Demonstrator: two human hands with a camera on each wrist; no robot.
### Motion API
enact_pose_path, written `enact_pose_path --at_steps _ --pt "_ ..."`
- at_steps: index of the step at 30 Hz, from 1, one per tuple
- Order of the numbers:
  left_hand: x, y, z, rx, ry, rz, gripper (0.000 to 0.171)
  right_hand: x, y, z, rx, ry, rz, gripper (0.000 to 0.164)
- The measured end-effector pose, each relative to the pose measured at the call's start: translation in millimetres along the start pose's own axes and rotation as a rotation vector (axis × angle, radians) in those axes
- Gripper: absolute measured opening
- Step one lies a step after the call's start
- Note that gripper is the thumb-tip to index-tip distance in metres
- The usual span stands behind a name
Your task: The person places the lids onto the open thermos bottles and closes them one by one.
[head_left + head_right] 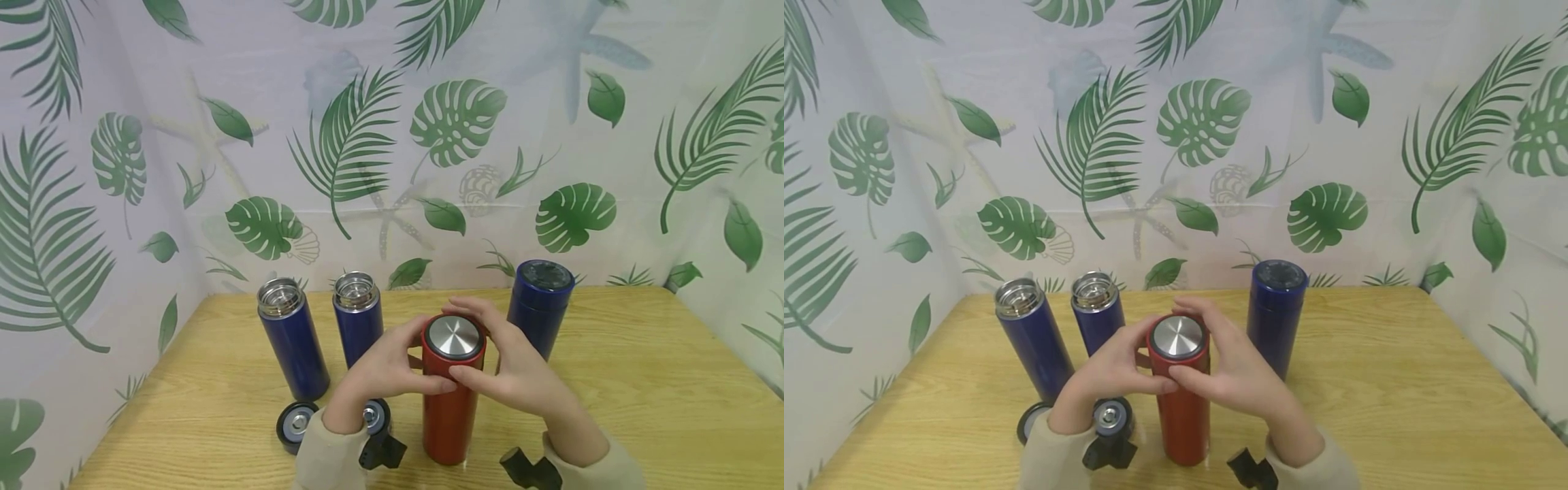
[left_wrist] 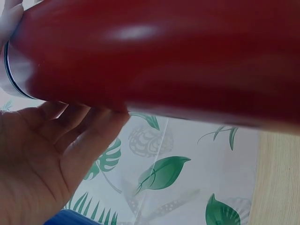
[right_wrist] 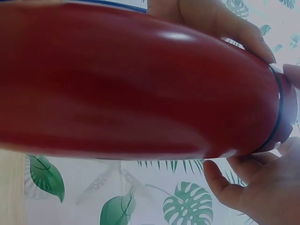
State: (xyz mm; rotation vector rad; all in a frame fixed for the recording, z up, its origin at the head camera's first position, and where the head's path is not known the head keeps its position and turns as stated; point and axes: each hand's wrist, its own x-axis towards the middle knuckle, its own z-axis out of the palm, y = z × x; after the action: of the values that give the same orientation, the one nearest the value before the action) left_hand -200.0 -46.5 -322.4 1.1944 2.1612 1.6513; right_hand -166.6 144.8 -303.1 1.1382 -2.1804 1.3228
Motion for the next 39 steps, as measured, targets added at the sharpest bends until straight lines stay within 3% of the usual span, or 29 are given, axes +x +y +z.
enact_pose_path --at_steps 4,12,15,21,24,28,34,39 --pt "-0.2 0.7 -0.3 -0.005 -0.002 -0.003 0.06 0.1 -1.2 0.7 -0.019 0.008 0.022 0.067" --pt "-0.6 0.6 -0.4 0.005 -0.009 0.014 0.056 0.6 -6.5 10.3 -0.203 0.106 0.204 0.072" --pt "-1.1 1.0 -0.2 0.006 -0.01 0.022 0.057 0.4 -5.9 10.2 -0.203 0.094 0.194 0.071" --pt "-1.0 3.3 0.3 -0.001 0.009 -0.02 0.058 -0.4 -1.4 2.8 -0.085 -0.005 0.04 0.065" --pt "-1.0 3.6 0.2 0.004 0.012 -0.024 0.059 -0.3 -1.8 1.2 -0.046 -0.024 0.007 0.067" --pt "-1.2 3.5 0.0 0.008 0.009 -0.021 0.058 -0.2 -4.6 3.3 -0.065 -0.004 0.061 0.067" --pt "-1.1 2.4 -0.6 0.011 -0.001 0.012 0.056 0.8 -7.8 12.1 -0.189 0.09 0.199 0.07" --pt "-0.8 2.1 -0.1 0.015 0.001 0.005 0.056 0.2 -5.4 9.3 -0.195 0.073 0.162 0.068"
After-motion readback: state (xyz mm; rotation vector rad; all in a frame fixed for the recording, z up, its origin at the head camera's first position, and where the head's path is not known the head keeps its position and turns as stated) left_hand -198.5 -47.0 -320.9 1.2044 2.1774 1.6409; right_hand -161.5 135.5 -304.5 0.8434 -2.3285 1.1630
